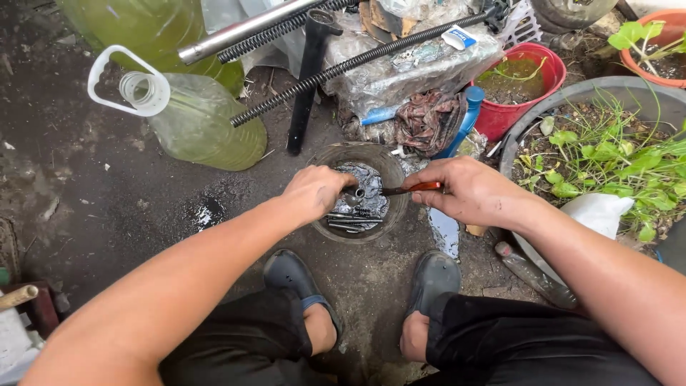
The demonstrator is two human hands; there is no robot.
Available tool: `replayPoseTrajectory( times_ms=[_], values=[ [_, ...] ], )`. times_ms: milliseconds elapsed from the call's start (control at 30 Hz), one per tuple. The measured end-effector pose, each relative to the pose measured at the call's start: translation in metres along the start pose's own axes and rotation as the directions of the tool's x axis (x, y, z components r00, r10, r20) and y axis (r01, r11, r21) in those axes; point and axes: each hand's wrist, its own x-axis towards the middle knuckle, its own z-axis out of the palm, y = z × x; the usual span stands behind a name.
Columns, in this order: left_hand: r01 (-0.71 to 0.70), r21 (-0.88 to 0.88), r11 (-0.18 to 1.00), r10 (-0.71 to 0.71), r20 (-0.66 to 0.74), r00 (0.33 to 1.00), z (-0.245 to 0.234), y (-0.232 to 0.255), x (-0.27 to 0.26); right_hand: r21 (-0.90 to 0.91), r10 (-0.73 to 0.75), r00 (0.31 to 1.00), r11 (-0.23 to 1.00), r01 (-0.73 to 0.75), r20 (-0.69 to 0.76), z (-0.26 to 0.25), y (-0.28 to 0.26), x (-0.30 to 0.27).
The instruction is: The person sits on the ground and cleans small metal parts submerged in a bucket of water. They use a brush to scrub the parts and a screwdriver to manipulate them, occasionally picking up and inspecting the items before placing them back into the bucket.
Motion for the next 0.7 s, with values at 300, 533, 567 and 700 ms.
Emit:
replayPoseTrajectory(
  times_ms=[300, 533, 567, 700],
  values=[
    [-0.079, -0.23, 0.97, 0.056, -0.104, 0.993, -0.021, 0.035, -0.02, 0.035, -0.071, 0.997, 0.997, 0.07, 0.039, 0.012, 0.005, 0.005],
    [-0.198, -0.144, 0.97, 0.15, -0.287, 0.946, -0.023, 0.023, -0.005, 0.043, -0.113, 0.993, 0.993, 0.112, 0.021, 0.048, 0.032, 0.024],
    [-0.215, -0.162, 0.963, 0.158, -0.306, 0.939, -0.019, 0.019, -0.003, 0.013, -0.089, 0.995, 0.996, 0.088, 0.041, 0.051, 0.036, 0.027],
    [-0.215, -0.116, 0.97, 0.168, -0.322, 0.932, -0.034, 0.027, -0.011, -0.028, -0.034, 0.997, 0.999, 0.036, 0.068, 0.067, 0.054, 0.037]
  ],
)
